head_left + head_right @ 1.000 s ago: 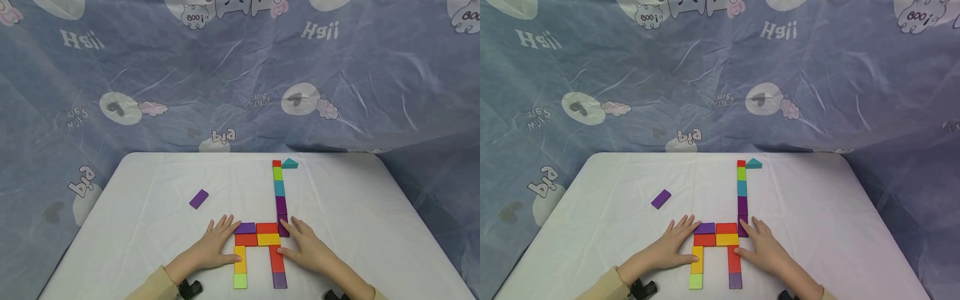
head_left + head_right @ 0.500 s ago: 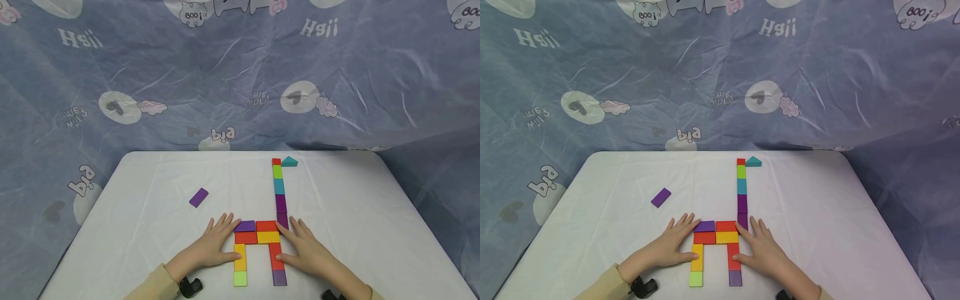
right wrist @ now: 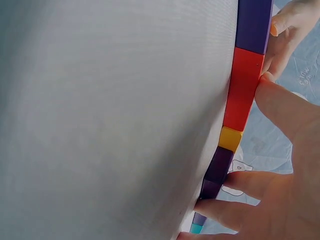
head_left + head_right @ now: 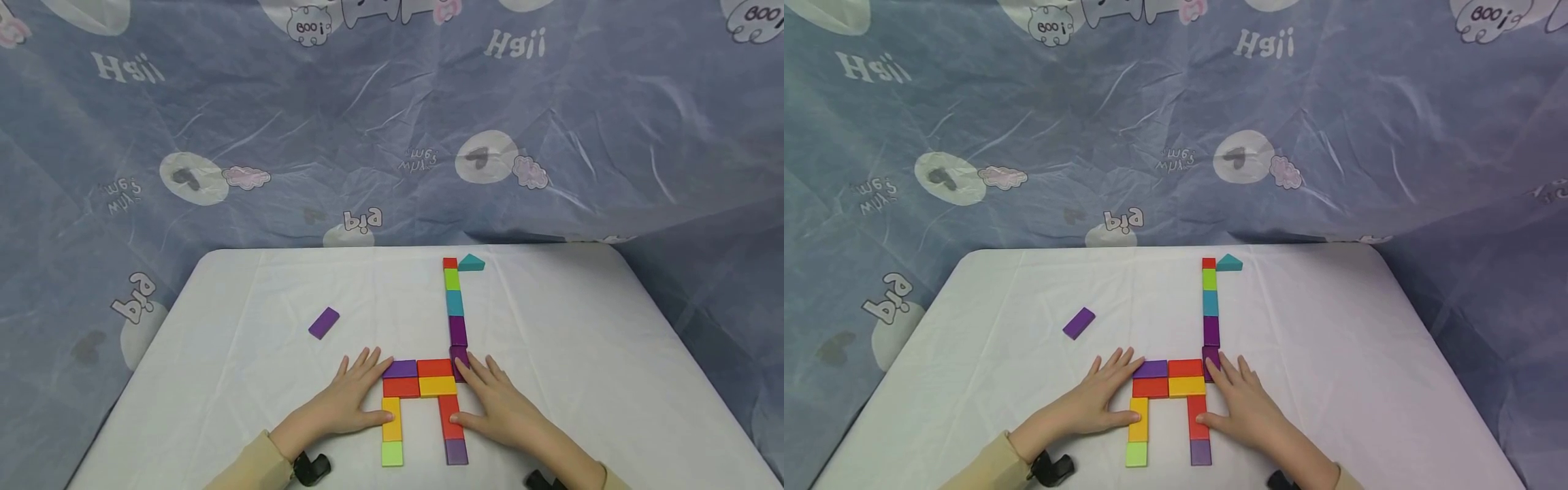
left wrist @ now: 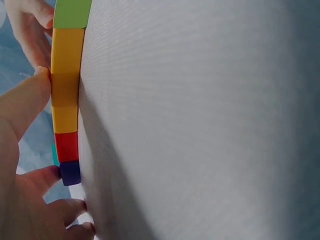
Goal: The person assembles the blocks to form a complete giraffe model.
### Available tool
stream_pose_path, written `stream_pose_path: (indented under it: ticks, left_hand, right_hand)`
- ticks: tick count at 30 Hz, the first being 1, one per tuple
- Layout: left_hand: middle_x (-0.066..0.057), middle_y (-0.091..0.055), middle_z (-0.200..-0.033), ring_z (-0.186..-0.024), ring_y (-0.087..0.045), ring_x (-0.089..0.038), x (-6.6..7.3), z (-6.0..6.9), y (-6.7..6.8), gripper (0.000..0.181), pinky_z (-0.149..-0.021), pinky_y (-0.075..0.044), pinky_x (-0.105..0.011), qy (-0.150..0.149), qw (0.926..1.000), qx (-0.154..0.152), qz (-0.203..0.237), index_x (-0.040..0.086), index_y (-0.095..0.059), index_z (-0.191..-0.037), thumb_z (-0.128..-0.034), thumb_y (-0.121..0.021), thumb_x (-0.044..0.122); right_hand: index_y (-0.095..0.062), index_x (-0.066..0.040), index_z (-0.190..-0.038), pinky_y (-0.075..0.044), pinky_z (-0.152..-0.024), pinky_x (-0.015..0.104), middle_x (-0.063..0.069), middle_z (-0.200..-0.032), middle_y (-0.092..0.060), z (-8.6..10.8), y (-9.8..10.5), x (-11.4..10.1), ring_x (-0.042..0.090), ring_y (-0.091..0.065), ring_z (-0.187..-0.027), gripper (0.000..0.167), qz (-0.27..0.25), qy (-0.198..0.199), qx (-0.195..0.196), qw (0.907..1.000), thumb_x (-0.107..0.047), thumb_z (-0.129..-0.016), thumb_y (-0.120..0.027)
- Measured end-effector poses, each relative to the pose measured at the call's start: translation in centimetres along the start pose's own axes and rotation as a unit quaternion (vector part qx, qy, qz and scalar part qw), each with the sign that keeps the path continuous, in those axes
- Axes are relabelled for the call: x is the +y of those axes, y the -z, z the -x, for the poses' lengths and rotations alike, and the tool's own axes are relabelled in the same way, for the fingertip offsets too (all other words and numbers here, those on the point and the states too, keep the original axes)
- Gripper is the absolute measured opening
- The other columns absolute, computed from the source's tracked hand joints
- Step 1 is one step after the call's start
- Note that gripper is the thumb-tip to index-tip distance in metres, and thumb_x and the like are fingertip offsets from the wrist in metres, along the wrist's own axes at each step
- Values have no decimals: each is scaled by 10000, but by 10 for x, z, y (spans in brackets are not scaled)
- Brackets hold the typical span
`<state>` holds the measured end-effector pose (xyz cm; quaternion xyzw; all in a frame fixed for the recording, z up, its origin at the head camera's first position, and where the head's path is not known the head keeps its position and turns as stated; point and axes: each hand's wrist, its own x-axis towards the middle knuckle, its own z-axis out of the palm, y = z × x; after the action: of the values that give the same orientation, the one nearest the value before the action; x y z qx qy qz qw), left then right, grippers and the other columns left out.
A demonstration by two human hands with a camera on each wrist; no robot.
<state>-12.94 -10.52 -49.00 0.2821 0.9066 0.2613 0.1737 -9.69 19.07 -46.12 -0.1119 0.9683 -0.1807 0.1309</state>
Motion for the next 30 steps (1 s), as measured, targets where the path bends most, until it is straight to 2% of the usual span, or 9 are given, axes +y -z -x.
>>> stream_pose_path:
  ticks: [4, 12, 21, 27, 30]
  left_hand:
    - [-128, -165, -1652, -1533, -101, -356, -1, 1, 0, 884, -1187, -38, -661, -59, 10000, 36, 15, 196, -271, -1567, -866, -635, 593]
    - [-88, -152, -1659, -1540, -86, -323, 0, 0, -1, 889, -1203, -32, -632, 30, 10000, -10, -16, 216, -252, -1574, -867, -616, 614]
    - [-98, -167, -1655, -1537, -105, -328, 0, 1, 1, 901, -1202, -41, -633, 40, 10000, -6, 18, 209, -240, -1577, -866, -626, 605]
    - [-97, -194, -1649, -1537, -130, -295, 1, 4, 8, 887, -1219, -77, -590, 177, 9997, 8, 173, 188, -272, -1568, -870, -625, 606]
    - [-96, -251, -1632, -1528, -180, -283, -1, 6, 14, 836, -1223, -141, -547, 232, 9993, 164, 261, 171, -337, -1545, -877, -639, 574]
  right_hand:
    - [-421, -132, -1501, -346, -1013, 730, 167, -1582, -342, 0, 0, 0, 523, -249, -1437, 951, 17, -2, -33, 10000, -591, -741, -761]
    - [-420, -123, -1501, -348, -999, 742, 174, -1580, -339, 0, 0, 0, 527, -253, -1430, 953, 12, 11, -52, 10000, -591, -742, -758]
    - [-440, -90, -1484, -301, -1060, 716, 213, -1576, -323, 0, -1, 0, 533, -246, -1431, 944, -56, 36, -44, 10000, -585, -745, -757]
    - [-442, -70, -1478, -264, -1094, 703, 228, -1581, -303, 1, -1, -1, 529, -227, -1440, 937, -133, 53, -63, 9999, -563, -750, -765]
    - [-441, -65, -1477, -262, -1096, 702, 232, -1580, -300, 1, -1, -1, 529, -226, -1440, 940, -109, 63, -71, 9999, -562, -749, -766]
